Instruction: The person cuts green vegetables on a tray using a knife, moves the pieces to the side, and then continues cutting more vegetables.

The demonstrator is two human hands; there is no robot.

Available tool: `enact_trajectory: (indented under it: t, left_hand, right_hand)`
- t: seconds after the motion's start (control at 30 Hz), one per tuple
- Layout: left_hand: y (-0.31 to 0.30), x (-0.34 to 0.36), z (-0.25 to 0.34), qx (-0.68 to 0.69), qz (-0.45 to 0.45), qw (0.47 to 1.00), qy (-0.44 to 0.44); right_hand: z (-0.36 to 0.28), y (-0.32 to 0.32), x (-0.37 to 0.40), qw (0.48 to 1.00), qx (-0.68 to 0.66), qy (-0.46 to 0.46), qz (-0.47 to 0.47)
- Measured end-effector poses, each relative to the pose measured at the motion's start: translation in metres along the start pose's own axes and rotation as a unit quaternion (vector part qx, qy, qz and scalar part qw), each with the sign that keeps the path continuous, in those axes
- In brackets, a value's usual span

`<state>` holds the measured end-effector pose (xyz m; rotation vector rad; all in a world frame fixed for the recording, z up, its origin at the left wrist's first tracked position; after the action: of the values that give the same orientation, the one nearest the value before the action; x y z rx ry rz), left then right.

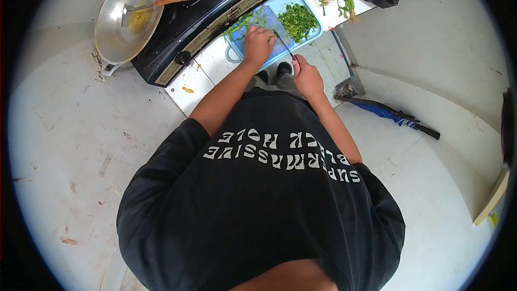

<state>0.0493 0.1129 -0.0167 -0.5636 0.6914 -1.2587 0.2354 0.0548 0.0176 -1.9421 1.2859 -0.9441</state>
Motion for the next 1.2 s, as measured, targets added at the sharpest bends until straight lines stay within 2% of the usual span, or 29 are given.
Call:
enact_trajectory:
  t: [0.37, 0.43, 0.57, 0.77, 0.83, 1.2]
  left_hand:
    - [-0.008, 0.001, 0.002, -0.008, -0.004, 1.0, 0.024]
    - [-0.002, 0.003, 0.003, -0.046, -0.029, 0.998, 0.031]
    - [-0.011, 0.008, 0.009, -0.035, 0.005, 0.998, 0.052]
    - [0.002, 0.008, -0.006, 0.014, 0.01, 1.0, 0.014]
    - [-0.003, 0.008, -0.007, -0.007, 0.022, 1.0, -0.013]
    - [-0.003, 0.007, -0.005, -0.045, 0.019, 0.998, -0.034]
  right_hand:
    - [-0.002, 0.002, 0.0, 0.999, 0.03, 0.036, -0.011]
    - [0.002, 0.003, 0.0, 0.998, 0.034, 0.05, -0.012]
    - [0.008, 0.0, -0.016, 0.998, -0.01, 0.035, 0.042]
    - [0.006, -0.004, -0.001, 0.998, -0.042, 0.033, 0.042]
    - [0.001, 0.0, 0.001, 0.999, -0.038, 0.026, 0.014]
    - [0.001, 0.007, 0.0, 0.998, -0.058, 0.013, 0.0]
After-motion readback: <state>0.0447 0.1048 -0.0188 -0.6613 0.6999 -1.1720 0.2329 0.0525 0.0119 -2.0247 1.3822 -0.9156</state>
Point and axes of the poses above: each hand's wrist, its own x-axis away from the middle knuckle, its own y-axis out of the palm, z = x × y, the point moved 7 cm from there along -x, towards the middle knuckle, and after that the axes turned 10 degrees about -y, right-handed, at the moved point
